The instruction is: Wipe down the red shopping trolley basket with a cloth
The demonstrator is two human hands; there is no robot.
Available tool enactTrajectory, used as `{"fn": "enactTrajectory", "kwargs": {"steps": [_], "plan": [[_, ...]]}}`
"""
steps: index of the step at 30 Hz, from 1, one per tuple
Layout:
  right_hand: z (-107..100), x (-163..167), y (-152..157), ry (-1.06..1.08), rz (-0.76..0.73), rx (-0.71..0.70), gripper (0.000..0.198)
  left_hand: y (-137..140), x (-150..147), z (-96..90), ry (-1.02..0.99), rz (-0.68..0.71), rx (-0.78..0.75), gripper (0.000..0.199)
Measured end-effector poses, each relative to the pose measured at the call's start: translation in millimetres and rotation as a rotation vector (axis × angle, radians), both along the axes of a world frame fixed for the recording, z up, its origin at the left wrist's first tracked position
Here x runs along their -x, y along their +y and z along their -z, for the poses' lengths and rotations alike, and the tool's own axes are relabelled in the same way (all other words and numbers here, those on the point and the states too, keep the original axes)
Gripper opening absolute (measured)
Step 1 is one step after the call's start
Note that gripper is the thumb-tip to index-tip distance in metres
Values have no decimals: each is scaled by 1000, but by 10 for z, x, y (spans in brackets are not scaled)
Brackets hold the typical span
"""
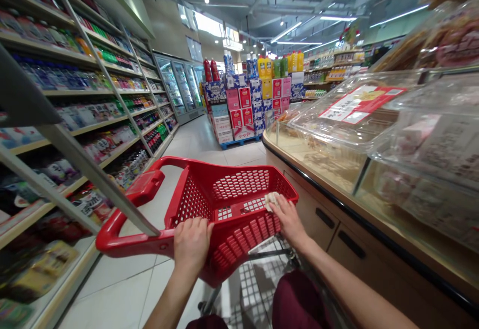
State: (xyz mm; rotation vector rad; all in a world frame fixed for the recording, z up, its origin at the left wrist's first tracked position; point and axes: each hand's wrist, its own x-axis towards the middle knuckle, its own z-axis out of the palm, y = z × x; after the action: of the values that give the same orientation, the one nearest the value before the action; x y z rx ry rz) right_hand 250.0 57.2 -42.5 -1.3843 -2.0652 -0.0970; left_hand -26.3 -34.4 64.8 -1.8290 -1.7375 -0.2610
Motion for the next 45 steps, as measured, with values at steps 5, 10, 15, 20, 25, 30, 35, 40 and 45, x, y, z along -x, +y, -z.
{"fn": "enactTrajectory", "kwargs": {"steps": [5, 10, 15, 20, 25, 30, 35, 40, 45], "plan": [[-93, -73, 58, 98, 277, 154, 52, -6, -80, -15, -22, 7, -4, 29], [-113, 59, 21, -1, -51, 35, 53, -15, -166, -19, -8, 1, -22, 28], [-139, -6, 51, 87, 262, 161, 51, -10, -231, -4, -22, 5, -34, 28], [-101, 127, -6, 1, -82, 4, 53, -2, -273, -14, -77, 18, -25, 28], [-209, 52, 63, 100, 298, 207, 53, 10, -286, -9, -109, 55, -55, 27], [-205, 296, -80, -59, -118, 38, 57, 25, -275, 29, -143, 71, -57, 28], [-203, 152, -1, 56, 242, 153, 54, 26, -298, 56, -160, 65, -54, 29], [-195, 387, -130, -3, -78, 27, 58, 45, -350, 61, -159, 61, -43, 30], [-228, 304, -78, 84, 157, 111, 54, 28, -363, 84, -145, 93, -62, 29]]}}
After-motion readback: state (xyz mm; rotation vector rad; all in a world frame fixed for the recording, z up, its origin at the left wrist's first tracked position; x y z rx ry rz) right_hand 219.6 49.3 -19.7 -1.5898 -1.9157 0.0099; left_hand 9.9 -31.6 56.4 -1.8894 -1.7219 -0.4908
